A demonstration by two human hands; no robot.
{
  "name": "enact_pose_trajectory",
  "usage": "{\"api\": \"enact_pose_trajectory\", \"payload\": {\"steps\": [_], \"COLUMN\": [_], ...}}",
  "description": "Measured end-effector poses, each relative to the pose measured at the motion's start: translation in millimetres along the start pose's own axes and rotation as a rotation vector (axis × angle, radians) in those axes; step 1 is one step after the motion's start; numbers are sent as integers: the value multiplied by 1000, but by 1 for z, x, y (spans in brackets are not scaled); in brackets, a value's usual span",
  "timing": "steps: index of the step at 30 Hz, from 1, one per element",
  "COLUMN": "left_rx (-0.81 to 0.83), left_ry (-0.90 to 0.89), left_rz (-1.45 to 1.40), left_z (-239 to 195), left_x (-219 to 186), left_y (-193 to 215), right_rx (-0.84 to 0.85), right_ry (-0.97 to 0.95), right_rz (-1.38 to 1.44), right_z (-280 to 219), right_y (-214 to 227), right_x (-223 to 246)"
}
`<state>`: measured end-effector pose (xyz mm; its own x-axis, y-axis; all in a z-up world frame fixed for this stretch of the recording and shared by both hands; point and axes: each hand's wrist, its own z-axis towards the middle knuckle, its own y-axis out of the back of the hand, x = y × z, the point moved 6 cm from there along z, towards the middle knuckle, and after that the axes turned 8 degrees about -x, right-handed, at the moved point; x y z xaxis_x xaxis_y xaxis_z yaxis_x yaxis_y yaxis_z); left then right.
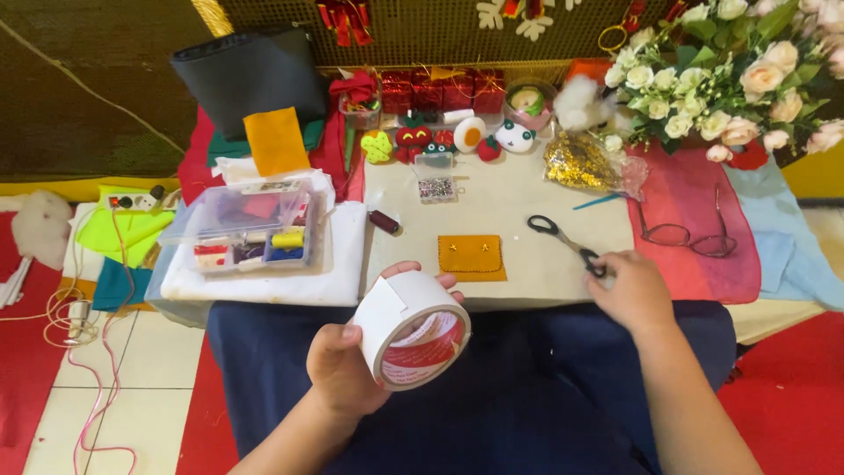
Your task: Applying double-sided tape to the edges of a small yellow pouch for assembly.
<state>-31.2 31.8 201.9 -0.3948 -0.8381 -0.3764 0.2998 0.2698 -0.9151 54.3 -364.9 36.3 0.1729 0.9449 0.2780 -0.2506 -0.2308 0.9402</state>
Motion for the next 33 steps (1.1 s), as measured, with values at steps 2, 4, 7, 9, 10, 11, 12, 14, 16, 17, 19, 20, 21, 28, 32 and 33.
{"api": "enact_pose_trajectory", "payload": {"steps": [2, 4, 7, 9, 10, 11, 12, 14, 16, 17, 19, 20, 21, 28, 32, 33], "left_rx": [19, 91, 101, 93, 82, 79, 74, 59, 106, 106, 151, 150, 170, 235, 195, 198], "left_ry": [2, -41, -167, -244, -308, -317, -374, -430, -410, -409, -444, -444, -384, -189, -123, -113], "left_rz": [-17, 8, 219, 348, 474, 474, 601, 725, 741, 740, 901, 904, 926, 843, 730, 718], "left_z": [-6, -10, -19, -25, -28, -30, -33, -37, -39, -39, -42, -45, -45, -51, -53, -52], "left_x": [0, -1, -6, -13, -18, -21, -24, -30, -29, -29, -27, -26, -23, -6, -1, -1], "left_y": [-4, -14, -20, -26, -28, -30, -32, -35, -42, -44, -54, -57, -59, -67, -60, -62], "right_rx": [-31, -114, -94, -83, -67, -68, -155, -235, -317, -316, -323, -323, -315, -426, -484, -481], "right_ry": [65, 63, 58, 109, 147, 157, 238, 324, 210, 209, 346, 346, 428, 484, 410, 354], "right_rz": [-28, -91, -144, -186, -229, -229, -241, -254, -261, -261, -172, -169, -319, -431, -226, -157], "right_z": [-8, -7, -13, -21, -25, -27, -30, -38, -51, -55, -66, -72, -79, -135, -161, -165], "right_y": [-11, -18, -4, 28, 43, 55, 71, 93, 115, 110, 100, 99, 97, 97, 76, 66], "right_x": [3, -3, -1, -1, 0, -21, -38, -76, -128, -147, -177, -164, -146, -60, -55, -63]}}
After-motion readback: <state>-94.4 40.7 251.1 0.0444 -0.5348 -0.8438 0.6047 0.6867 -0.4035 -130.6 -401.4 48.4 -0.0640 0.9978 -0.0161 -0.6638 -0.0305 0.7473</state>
